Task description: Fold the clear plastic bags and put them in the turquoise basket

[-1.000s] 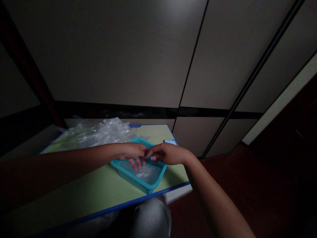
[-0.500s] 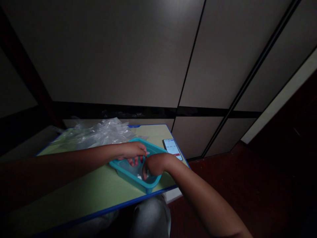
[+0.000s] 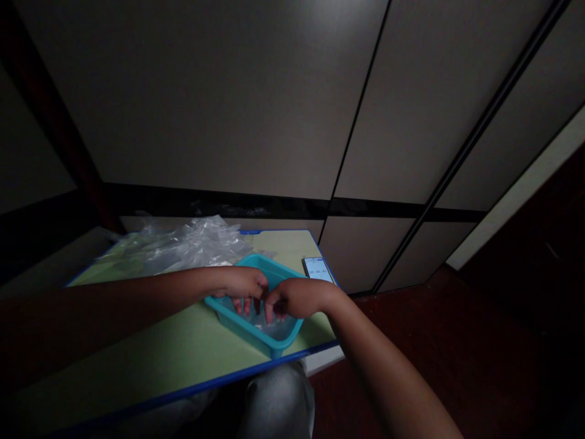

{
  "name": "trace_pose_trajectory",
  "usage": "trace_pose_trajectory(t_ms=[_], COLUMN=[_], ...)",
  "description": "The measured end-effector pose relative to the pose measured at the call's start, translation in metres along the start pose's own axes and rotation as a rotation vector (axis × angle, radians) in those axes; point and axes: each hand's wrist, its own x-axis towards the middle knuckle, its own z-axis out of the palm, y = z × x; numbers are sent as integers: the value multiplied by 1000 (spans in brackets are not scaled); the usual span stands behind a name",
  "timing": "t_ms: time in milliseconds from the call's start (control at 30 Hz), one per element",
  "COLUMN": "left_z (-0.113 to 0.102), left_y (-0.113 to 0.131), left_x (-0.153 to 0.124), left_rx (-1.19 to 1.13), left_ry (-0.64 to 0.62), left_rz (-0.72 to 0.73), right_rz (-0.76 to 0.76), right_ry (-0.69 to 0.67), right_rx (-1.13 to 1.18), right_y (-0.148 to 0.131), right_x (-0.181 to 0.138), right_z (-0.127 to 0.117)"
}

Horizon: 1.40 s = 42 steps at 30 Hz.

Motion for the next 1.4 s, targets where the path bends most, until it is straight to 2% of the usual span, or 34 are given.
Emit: trace_pose_trajectory(t_ms=[167, 333, 433, 500, 567, 633, 767, 900, 967, 1100, 1233, 1333, 1400], left_z=[-2, -3, -5, -8, -14, -21, -32, -35, -38, -53, -68, -72, -73], left_y=[1, -5, -7, -6, -4, -1, -10, -54, -88, -161, -212, -229, -233], left_x=[-1, 4, 6, 5, 3, -2, -21, -42, -49, -57, -56, -53, -52], left_rx=[-22, -26, -22, -19, -23, -42, -123, -190, -204, -211, -156, -88, -41], left_ry=[13, 68, 139, 209, 298, 417, 711, 993, 1125, 1324, 1438, 1451, 1456], left_rz=[21, 51, 96, 142, 205, 289, 450, 479, 438, 315, 206, 185, 200], right_rz=[-13, 1, 104, 215, 344, 457, 552, 518, 505, 382, 385, 476, 591], right_ry=[213, 346, 540, 703, 811, 819, 646, 567, 540, 590, 668, 793, 851], right_rx=[85, -11, -179, -274, -319, -324, -213, 20, 168, 236, 358, 335, 271], right_y=[3, 0, 0, 4, 13, 24, 46, 63, 69, 73, 71, 76, 86], right_x=[-17, -25, -27, -28, -27, -26, -20, -12, -9, -6, -7, -7, -4], right_z=[-7, -8, -8, -8, -7, -5, 3, 12, 14, 7, -24, -57, -79])
